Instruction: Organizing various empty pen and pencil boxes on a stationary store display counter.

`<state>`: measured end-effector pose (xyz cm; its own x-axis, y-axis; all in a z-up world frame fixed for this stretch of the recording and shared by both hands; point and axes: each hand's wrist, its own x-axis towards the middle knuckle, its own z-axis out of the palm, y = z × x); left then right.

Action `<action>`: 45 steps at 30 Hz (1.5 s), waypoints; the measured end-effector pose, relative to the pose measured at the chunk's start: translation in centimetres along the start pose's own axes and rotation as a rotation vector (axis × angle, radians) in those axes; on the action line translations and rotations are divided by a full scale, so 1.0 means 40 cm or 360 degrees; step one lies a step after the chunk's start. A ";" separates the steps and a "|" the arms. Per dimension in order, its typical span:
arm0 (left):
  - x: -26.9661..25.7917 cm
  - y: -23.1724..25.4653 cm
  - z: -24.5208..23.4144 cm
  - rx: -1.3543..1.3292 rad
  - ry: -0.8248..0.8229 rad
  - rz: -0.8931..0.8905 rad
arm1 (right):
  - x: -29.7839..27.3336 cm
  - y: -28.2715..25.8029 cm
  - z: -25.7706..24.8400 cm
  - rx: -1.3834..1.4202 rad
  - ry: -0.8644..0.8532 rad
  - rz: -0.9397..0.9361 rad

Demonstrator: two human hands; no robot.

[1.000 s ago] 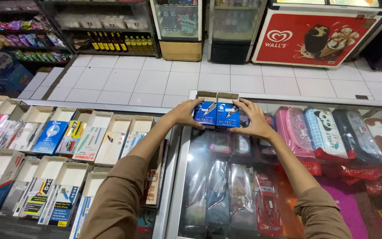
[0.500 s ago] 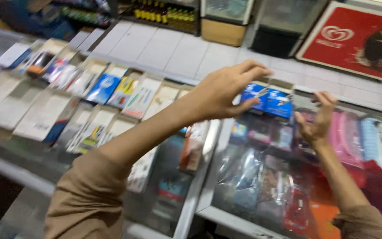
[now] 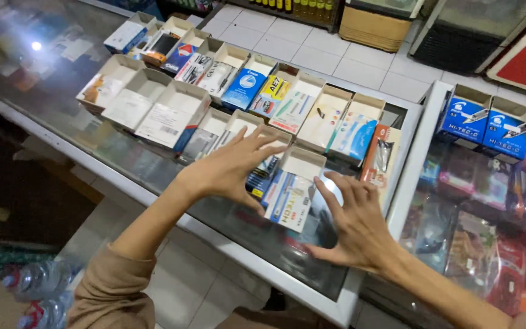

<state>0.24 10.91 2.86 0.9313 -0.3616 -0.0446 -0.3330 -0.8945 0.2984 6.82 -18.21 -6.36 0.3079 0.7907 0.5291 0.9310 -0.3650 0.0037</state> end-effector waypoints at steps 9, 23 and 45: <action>0.028 -0.041 0.106 0.0389 0.0120 0.0108 | 0.038 -0.047 0.059 0.0110 -0.0154 0.0358; 0.059 0.008 0.151 0.0490 0.0253 0.0314 | -0.189 0.140 -0.247 0.0012 0.0281 0.0957; 0.889 0.679 0.375 -0.0424 0.0369 0.0378 | -0.786 1.035 -0.237 0.0802 0.0349 0.1107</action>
<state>22.08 -30.20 -4.93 0.8520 -0.4536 0.2614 -0.5208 -0.6831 0.5119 33.83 -62.83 -14.80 0.8399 0.3397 0.4232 0.5387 -0.4273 -0.7261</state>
